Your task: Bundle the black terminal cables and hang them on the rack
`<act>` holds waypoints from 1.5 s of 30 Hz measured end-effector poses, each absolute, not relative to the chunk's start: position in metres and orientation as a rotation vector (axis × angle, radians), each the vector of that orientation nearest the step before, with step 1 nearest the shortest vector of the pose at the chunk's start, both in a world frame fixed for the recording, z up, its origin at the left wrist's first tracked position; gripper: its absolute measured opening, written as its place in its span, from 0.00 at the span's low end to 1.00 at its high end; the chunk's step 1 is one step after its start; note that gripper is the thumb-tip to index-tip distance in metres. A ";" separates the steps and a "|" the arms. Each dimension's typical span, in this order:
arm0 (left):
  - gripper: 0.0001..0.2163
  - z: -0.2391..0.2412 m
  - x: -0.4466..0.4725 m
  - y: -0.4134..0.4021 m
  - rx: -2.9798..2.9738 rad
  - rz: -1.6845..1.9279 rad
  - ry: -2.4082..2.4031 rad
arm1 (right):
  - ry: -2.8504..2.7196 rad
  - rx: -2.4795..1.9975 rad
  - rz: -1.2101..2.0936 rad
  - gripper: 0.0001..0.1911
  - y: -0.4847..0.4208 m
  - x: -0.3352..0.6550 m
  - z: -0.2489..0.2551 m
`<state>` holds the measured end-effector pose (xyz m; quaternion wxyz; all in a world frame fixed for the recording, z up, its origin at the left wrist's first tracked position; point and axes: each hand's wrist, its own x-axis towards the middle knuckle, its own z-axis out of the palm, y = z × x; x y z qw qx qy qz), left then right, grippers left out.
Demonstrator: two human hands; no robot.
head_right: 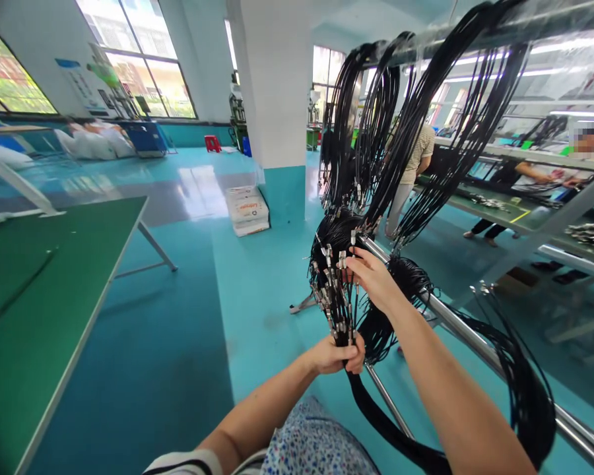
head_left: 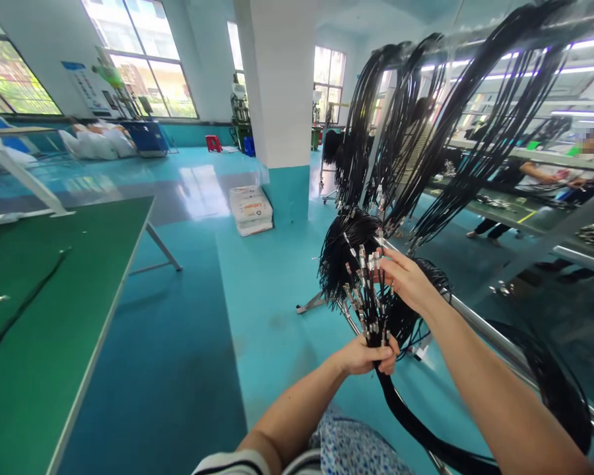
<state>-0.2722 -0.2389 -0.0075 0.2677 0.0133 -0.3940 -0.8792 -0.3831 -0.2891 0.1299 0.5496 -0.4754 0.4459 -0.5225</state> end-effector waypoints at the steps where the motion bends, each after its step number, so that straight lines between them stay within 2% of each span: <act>1: 0.17 -0.009 -0.273 -0.238 0.042 -2.374 -1.073 | 1.049 -1.142 -1.227 0.20 -0.290 -0.382 0.133; 8: 0.17 -0.014 -0.281 -0.244 0.057 -2.354 -1.101 | 1.105 -1.199 -1.216 0.10 -0.298 -0.388 0.138; 11: 0.16 -0.013 -0.280 -0.250 -0.041 -2.442 -1.120 | 0.979 -1.077 -1.224 0.12 -0.308 -0.395 0.138; 15: 0.18 -0.014 -0.281 -0.250 -0.116 -2.564 -1.224 | 0.819 -1.019 -1.103 0.21 -0.324 -0.398 0.138; 19: 0.16 -0.021 -0.284 -0.246 -0.024 -2.500 -1.138 | 0.943 -1.104 -1.066 0.13 -0.335 -0.397 0.141; 24: 0.16 -0.018 -0.284 -0.252 0.357 -2.133 -0.703 | 1.094 -1.056 -1.559 0.10 -0.328 -0.415 0.134; 27: 0.16 -0.014 -0.282 -0.260 0.492 -2.057 -0.586 | 1.049 -0.997 -1.640 0.10 -0.317 -0.436 0.119; 33: 0.11 -0.013 -0.289 -0.266 0.732 -1.942 -0.581 | 1.008 -0.754 -1.532 0.10 -0.288 -0.471 0.087; 36: 0.12 -0.012 -0.291 -0.265 0.815 -1.925 -0.526 | 1.068 -0.785 -1.349 0.10 -0.267 -0.480 0.081; 40: 0.14 -0.006 -0.289 -0.260 0.581 -2.106 -0.526 | 1.103 -0.835 -1.130 0.12 -0.246 -0.489 0.079; 42: 0.13 -0.003 -0.290 -0.261 0.517 -2.163 -0.558 | 1.158 -0.843 -1.103 0.13 -0.240 -0.493 0.076; 45: 0.09 -0.002 -0.294 -0.272 0.665 -2.051 -0.557 | 1.238 -0.882 -0.970 0.15 -0.226 -0.504 0.072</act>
